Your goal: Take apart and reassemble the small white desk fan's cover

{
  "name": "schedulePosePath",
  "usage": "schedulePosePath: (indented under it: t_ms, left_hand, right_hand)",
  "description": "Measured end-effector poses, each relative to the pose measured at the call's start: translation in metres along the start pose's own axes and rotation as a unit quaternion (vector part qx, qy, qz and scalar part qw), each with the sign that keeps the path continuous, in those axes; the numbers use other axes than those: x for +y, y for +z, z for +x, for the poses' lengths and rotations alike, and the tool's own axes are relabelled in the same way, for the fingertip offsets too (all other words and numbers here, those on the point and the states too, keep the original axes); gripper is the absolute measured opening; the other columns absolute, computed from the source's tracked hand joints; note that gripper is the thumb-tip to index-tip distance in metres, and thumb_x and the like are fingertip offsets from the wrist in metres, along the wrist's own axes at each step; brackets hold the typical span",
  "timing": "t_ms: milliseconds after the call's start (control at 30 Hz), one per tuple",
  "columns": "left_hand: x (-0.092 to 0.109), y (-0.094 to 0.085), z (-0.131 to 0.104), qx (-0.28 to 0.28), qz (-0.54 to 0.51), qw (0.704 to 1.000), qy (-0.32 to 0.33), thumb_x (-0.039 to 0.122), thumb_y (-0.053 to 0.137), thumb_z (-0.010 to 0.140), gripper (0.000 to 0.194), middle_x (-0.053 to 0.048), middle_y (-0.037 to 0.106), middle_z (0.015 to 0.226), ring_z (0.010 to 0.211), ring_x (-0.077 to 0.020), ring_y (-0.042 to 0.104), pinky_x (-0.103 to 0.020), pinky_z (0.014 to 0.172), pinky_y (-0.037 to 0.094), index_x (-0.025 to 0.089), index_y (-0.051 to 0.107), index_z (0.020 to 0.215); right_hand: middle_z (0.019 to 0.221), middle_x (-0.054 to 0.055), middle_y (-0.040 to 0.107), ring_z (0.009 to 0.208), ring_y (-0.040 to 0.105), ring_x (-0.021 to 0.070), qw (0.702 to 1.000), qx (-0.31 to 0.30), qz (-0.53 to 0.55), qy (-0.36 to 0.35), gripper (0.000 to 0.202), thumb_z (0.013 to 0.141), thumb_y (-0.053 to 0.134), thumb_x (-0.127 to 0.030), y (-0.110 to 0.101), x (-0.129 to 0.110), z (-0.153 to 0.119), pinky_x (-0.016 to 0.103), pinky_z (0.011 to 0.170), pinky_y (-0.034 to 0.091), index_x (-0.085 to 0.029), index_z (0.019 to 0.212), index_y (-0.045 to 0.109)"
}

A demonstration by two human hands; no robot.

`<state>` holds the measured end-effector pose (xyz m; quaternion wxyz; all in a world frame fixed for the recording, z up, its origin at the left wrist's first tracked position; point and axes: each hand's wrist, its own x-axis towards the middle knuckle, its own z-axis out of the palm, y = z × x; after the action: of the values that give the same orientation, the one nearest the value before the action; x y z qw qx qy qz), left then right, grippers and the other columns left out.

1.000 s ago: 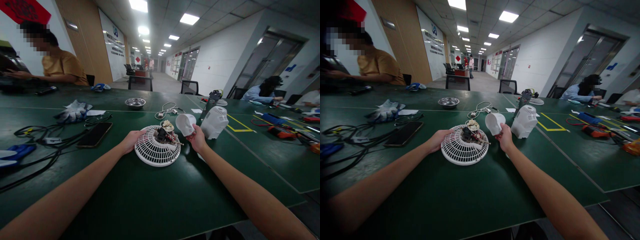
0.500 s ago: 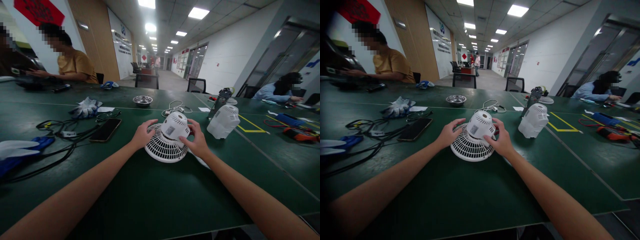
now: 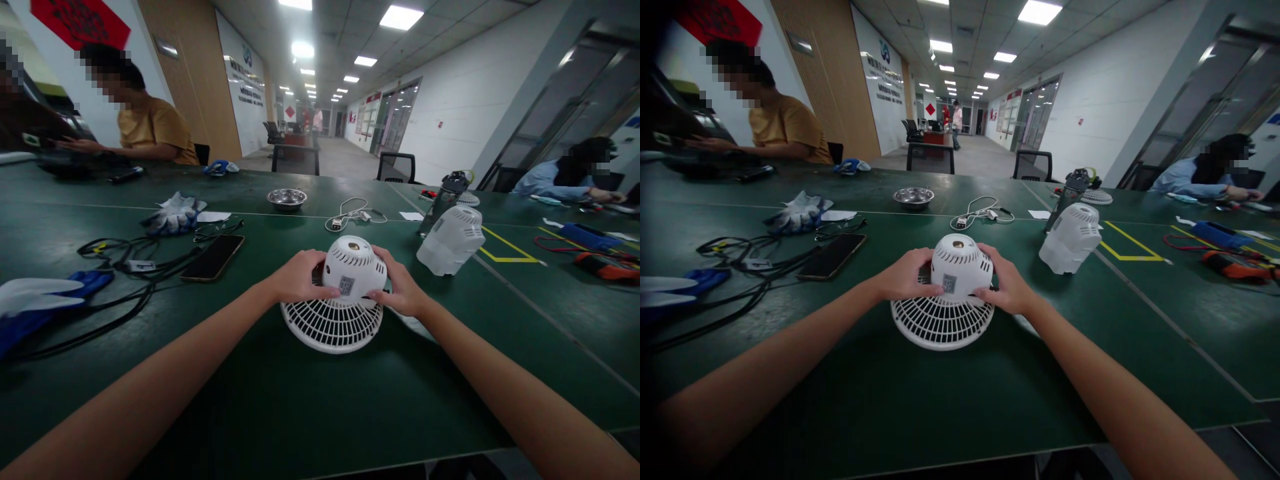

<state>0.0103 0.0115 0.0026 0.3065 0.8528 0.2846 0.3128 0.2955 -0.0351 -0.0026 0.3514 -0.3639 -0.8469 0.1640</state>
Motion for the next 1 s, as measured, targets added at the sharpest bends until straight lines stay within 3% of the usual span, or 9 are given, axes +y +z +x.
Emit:
schedulePosePath:
  t_ms: [100,200,300,433,533,667,833,1000]
  left_hand:
    - [0.005,0.001,0.0,-0.02,-0.043,0.999,-0.027,0.028,0.09,0.063,0.046,-0.011,0.071,0.094,0.081,-0.0239,0.06,-0.033,0.075,0.043,0.017,0.075,0.105]
    - [0.004,0.002,0.0,0.006,-0.046,0.998,-0.031,0.029,0.091,0.06,0.045,-0.011,0.069,0.094,0.084,-0.0245,0.059,-0.033,0.076,0.042,0.017,0.076,0.1]
    - [0.0,0.001,0.001,-0.01,-0.015,1.0,-0.02,0.037,0.086,0.066,0.046,-0.011,0.07,0.1,0.089,-0.0258,0.061,-0.035,0.079,0.045,0.017,0.073,0.105]
    - [-0.002,-0.002,0.003,-0.07,0.065,0.995,0.003,0.053,0.074,0.078,0.055,-0.012,0.069,0.107,0.088,-0.0251,0.063,-0.038,0.076,0.049,0.015,0.066,0.117]
    - [-0.001,-0.003,0.003,-0.072,0.1,0.992,0.007,0.06,0.071,0.079,0.06,-0.013,0.068,0.11,0.091,-0.0258,0.063,-0.039,0.076,0.05,0.015,0.065,0.118]
    - [0.0,-0.003,0.004,-0.071,0.125,0.99,0.012,0.058,0.07,0.08,0.055,-0.014,0.068,0.108,0.092,-0.027,0.064,-0.039,0.076,0.049,0.015,0.067,0.114]
    - [0.0,-0.004,0.003,-0.087,0.076,0.993,0.01,0.051,0.069,0.082,0.053,-0.015,0.069,0.114,0.094,-0.0271,0.066,-0.039,0.077,0.05,0.015,0.065,0.12]
    - [-0.002,0.0,0.001,-0.056,0.045,0.997,-0.002,0.053,0.074,0.075,0.059,-0.015,0.07,0.116,0.101,-0.0304,0.066,-0.042,0.082,0.052,0.017,0.065,0.121]
  right_hand:
    - [0.146,0.011,0.055,0.126,0.059,0.0366,0.999,-0.026,-0.017,-0.011,0.095,0.082,0.073,-0.049,-0.004,-0.004,0.0,0.058,0.106,0.046,-0.032,0.158,0.018]
    - [0.141,0.011,0.06,0.12,0.063,0.0367,0.999,-0.03,-0.045,-0.003,0.1,0.082,0.074,-0.048,-0.005,-0.006,0.001,0.059,0.104,0.048,-0.033,0.16,0.014]
    - [0.14,0.011,0.062,0.115,0.066,0.0359,0.998,-0.018,-0.067,0.004,0.097,0.083,0.074,-0.049,-0.004,-0.006,0.001,0.059,0.1,0.051,-0.032,0.16,0.016]
    - [0.151,0.012,0.051,0.125,0.061,0.0379,0.998,0.009,-0.062,-0.003,0.093,0.082,0.074,-0.05,0.002,-0.005,0.001,0.061,0.103,0.049,-0.031,0.158,0.023]
    - [0.149,0.012,0.053,0.124,0.061,0.0373,0.999,0.012,-0.031,0.017,0.097,0.079,0.078,-0.049,0.005,-0.004,0.001,0.061,0.102,0.05,-0.032,0.157,0.024]
    - [0.149,0.012,0.053,0.125,0.061,0.0374,0.999,0.016,-0.008,0.034,0.098,0.077,0.081,-0.048,0.006,-0.004,0.001,0.061,0.103,0.05,-0.032,0.157,0.026]
    - [0.147,0.01,0.056,0.122,0.063,0.0355,0.998,0.014,0.02,0.049,0.093,0.078,0.08,-0.047,0.006,-0.008,0.003,0.059,0.102,0.051,-0.033,0.156,0.031]
    - [0.147,0.011,0.056,0.125,0.061,0.0373,0.999,0.024,0.003,0.049,0.095,0.078,0.08,-0.047,0.007,-0.013,0.004,0.061,0.104,0.049,-0.031,0.157,0.031]
